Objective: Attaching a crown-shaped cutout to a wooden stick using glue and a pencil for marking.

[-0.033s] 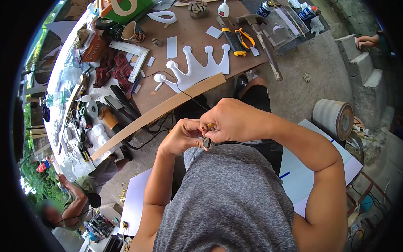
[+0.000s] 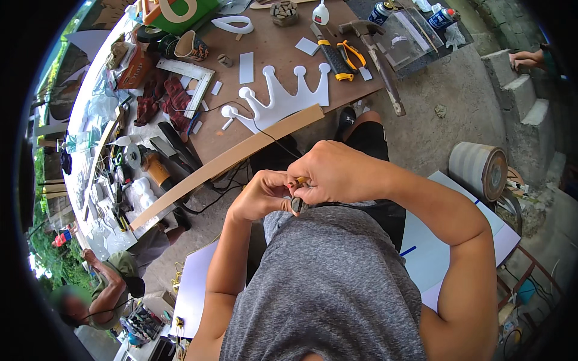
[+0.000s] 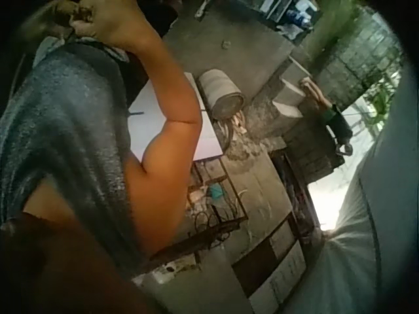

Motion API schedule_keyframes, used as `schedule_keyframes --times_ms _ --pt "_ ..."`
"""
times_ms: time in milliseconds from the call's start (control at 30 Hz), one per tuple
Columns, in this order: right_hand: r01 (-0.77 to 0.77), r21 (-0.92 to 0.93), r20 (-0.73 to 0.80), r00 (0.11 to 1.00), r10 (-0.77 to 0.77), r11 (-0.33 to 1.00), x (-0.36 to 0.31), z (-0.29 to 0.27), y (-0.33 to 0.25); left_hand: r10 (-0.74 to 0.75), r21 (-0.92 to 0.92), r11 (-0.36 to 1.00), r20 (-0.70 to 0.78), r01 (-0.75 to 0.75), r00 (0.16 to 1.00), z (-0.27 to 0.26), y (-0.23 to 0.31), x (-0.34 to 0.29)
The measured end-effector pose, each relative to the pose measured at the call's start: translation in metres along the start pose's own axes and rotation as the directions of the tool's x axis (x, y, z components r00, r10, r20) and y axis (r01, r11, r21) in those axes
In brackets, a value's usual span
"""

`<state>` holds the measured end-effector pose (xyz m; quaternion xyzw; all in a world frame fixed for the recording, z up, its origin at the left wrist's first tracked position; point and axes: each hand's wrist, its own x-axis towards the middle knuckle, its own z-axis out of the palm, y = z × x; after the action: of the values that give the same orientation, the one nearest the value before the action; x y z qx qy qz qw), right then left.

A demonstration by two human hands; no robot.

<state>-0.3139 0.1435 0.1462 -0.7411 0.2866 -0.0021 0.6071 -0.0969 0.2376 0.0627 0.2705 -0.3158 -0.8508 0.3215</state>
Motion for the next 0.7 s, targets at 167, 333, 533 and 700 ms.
schedule_keyframes --times_ms 167,333,533,700 --pt "-0.008 0.012 0.001 1.000 0.008 1.000 -0.0011 -0.0001 0.0004 -0.006 0.028 1.000 0.017 0.005 1.000 -0.0001 0.0015 0.0003" --pt "-0.017 0.039 0.009 1.000 0.017 0.999 -0.0015 0.0001 0.0007 -0.017 0.049 0.999 0.030 0.015 0.999 0.0002 0.0041 0.0009" --pt "0.006 0.024 0.017 1.000 -0.006 1.000 -0.0015 -0.0018 -0.0022 0.003 0.080 0.997 0.039 -0.006 0.999 0.0004 0.0050 0.0008" --pt "0.027 0.006 -0.007 1.000 -0.027 1.000 -0.0029 -0.0013 -0.0016 0.021 0.087 0.996 0.053 -0.026 0.998 -0.0006 0.0034 0.0019"
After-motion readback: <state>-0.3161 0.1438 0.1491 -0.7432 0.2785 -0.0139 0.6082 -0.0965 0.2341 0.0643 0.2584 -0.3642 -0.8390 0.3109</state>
